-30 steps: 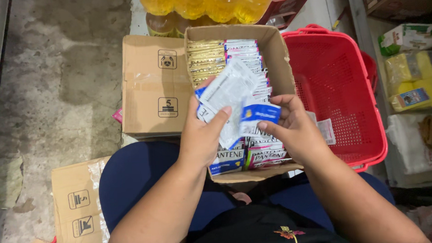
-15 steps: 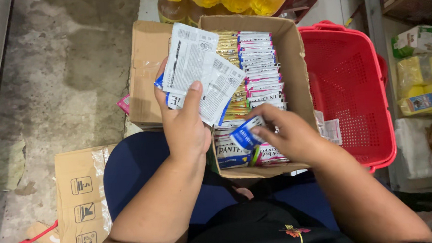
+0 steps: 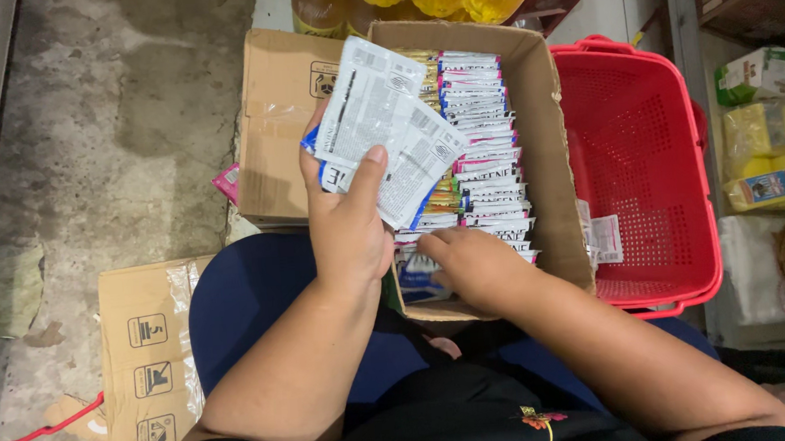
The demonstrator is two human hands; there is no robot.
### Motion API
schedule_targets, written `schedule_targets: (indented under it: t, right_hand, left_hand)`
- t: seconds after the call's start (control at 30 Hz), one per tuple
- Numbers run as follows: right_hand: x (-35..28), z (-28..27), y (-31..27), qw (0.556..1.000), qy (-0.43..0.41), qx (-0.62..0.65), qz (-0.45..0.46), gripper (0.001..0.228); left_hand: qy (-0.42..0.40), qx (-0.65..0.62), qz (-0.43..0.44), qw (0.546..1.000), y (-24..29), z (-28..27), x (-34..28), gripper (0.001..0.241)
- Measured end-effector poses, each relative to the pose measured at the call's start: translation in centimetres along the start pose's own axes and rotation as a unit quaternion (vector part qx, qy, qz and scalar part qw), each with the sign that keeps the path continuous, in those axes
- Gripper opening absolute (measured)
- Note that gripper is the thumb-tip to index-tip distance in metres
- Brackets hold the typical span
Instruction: The person sorts shampoo and conditioner packets into a cardboard box and a red plastic basket by hand, organizing the packets by brand and color.
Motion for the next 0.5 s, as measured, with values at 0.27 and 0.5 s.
schedule_targets:
  t: [0.27,0.5]
  right_hand:
    - [0.1,-0.4,-1.4,0.993,0.056,-0.087,-0.052,0.051]
    - [-2.2,-5.9,1.0,0.911,0.334,0.130,0.203,0.027]
  left_hand:
    - [-0.020,0.002,-0.046,0.999,-0.9,-0.4,-0.1,0.063]
    - [-0.052,0.045,-0.118,0.991,-2.1,-1.0,-0.2,0.062]
Point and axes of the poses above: each hand's wrist, its own x-axis towards the middle knuckle, its own z-axis out of the palm, y = z × x, the point moved 2 cm from there along x, towards the middle knuckle, and after that the axes turned 3 degrees about -x, right-handed, at the moved point
